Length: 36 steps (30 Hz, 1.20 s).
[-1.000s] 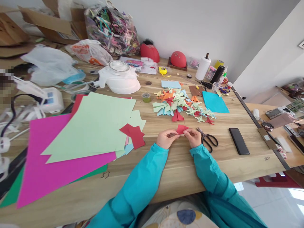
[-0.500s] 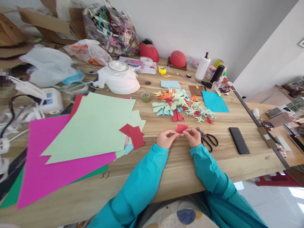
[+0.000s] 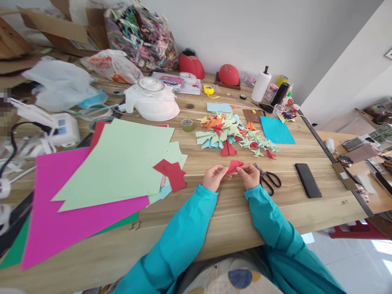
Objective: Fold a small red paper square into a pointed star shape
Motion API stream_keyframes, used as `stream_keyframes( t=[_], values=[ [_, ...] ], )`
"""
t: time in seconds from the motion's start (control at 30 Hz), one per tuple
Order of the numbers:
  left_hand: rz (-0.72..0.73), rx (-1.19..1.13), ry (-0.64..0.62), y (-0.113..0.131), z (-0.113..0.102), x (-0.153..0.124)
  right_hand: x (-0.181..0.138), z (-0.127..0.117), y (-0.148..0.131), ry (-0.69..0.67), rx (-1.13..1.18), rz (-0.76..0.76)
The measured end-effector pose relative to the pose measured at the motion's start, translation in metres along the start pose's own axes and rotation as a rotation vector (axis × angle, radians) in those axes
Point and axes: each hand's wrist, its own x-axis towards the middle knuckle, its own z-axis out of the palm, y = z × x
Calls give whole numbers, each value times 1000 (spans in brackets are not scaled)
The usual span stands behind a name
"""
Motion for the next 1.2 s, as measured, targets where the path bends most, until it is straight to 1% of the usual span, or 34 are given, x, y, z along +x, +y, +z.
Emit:
stream_keyframes(
  t=[0.07,0.1,0.2,0.27,0.37,0.53,0.73,0.87,1.0,1.1,1.2],
  values=[
    [-52,-83,-9,-1,-1,2,1,-1,1,-2,-2,-5],
    [-70,-87,-28,-2,-1,3,1,-1,2,-6,-4,-8],
    [-111,-24,-111,-3,-3,3,1,-1,1,-16,-8,-12],
    [-124,10,-140,-4,-3,2,0,-1,0,-15,-11,-14],
    [-111,38,-130,-4,-2,1,-1,0,-1,-17,-19,-25],
    [-36,126,-91,-3,-1,-1,-1,0,-1,4,-54,-25],
    [24,179,-95,0,0,-3,-1,1,1,31,6,15],
    [2,147,-110,0,-1,-3,0,1,1,38,16,21],
    [-50,111,-143,1,0,-2,-1,1,0,9,13,13],
    [-34,157,-171,0,1,-1,-2,2,-1,-3,6,18],
    [-38,152,-184,-3,0,-1,-2,2,-1,2,5,17]
  ],
)
